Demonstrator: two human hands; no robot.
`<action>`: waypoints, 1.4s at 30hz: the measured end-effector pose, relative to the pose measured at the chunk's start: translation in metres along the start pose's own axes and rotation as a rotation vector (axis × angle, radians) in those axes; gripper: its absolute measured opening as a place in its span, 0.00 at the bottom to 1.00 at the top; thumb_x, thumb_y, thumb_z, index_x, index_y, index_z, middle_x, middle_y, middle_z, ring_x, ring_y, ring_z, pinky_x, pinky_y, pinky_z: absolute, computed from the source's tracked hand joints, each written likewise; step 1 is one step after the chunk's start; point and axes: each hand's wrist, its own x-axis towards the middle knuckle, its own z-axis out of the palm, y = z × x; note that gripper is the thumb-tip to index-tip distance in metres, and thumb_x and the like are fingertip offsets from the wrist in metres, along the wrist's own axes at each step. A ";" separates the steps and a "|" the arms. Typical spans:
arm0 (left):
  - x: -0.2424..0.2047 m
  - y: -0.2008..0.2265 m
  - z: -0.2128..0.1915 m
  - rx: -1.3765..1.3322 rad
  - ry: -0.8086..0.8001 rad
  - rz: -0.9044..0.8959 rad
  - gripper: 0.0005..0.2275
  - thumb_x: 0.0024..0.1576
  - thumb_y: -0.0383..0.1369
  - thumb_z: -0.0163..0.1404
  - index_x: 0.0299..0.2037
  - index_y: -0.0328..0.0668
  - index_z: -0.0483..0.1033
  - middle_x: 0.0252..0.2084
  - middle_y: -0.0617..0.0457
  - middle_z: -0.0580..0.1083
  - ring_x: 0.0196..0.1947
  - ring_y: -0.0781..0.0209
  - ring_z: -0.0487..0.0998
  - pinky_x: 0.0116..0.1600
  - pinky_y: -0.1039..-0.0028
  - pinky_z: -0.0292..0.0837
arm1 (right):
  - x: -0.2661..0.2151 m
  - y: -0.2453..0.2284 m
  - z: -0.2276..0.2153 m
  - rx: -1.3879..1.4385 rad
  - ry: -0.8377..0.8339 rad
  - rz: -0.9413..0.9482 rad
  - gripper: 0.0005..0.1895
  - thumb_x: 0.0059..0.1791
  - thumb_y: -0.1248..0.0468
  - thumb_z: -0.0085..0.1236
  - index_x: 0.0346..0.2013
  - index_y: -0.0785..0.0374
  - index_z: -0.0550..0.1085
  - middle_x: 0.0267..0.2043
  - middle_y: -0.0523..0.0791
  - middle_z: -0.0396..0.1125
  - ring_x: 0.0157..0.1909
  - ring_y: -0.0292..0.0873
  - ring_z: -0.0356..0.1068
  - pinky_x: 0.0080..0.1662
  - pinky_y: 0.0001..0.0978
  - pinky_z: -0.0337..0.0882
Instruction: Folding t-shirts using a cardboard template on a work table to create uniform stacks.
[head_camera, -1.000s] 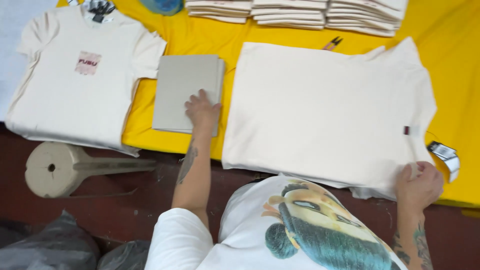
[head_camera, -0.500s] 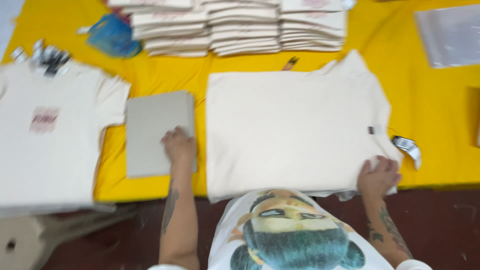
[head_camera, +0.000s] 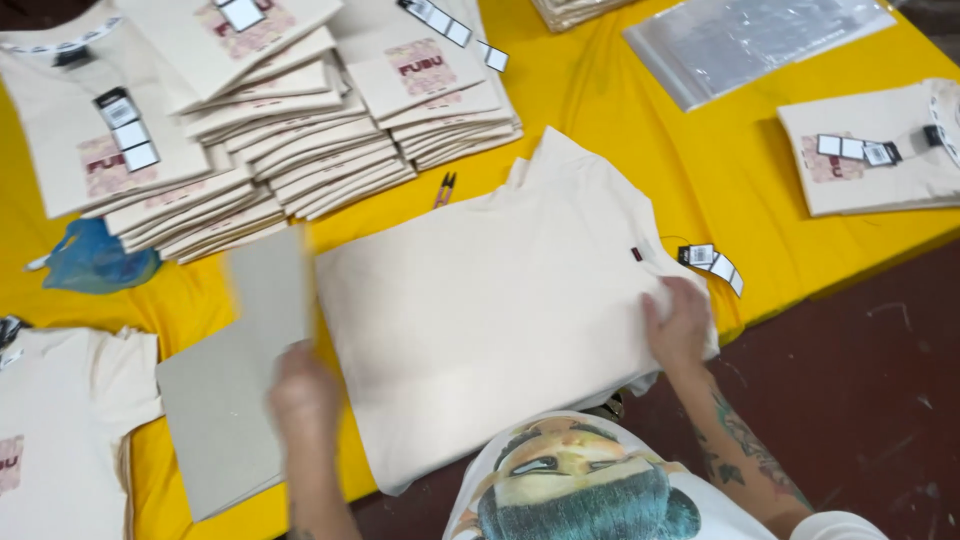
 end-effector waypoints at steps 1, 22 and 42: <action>-0.004 0.052 -0.014 -0.090 -0.012 0.214 0.12 0.56 0.23 0.44 0.46 0.37 0.80 0.36 0.39 0.79 0.40 0.39 0.83 0.46 0.53 0.78 | 0.001 -0.020 -0.003 0.251 -0.081 0.004 0.29 0.53 0.56 0.61 0.64 0.68 0.68 0.58 0.64 0.66 0.62 0.66 0.66 0.63 0.63 0.61; 0.101 0.366 0.112 -0.301 -1.037 0.403 0.29 0.52 0.44 0.63 0.64 0.46 0.72 0.54 0.42 0.76 0.58 0.46 0.76 0.63 0.56 0.71 | -0.028 0.019 0.009 1.283 -0.529 0.937 0.26 0.56 0.60 0.53 0.70 0.59 0.63 0.53 0.51 0.72 0.48 0.44 0.76 0.55 0.42 0.78; 0.108 0.469 0.167 -0.597 -1.061 0.488 0.13 0.60 0.31 0.52 0.55 0.45 0.78 0.54 0.40 0.76 0.59 0.38 0.75 0.63 0.50 0.69 | 0.040 0.110 -0.032 -0.058 -0.041 0.093 0.10 0.53 0.56 0.61 0.49 0.41 0.80 0.41 0.37 0.65 0.47 0.42 0.71 0.52 0.40 0.63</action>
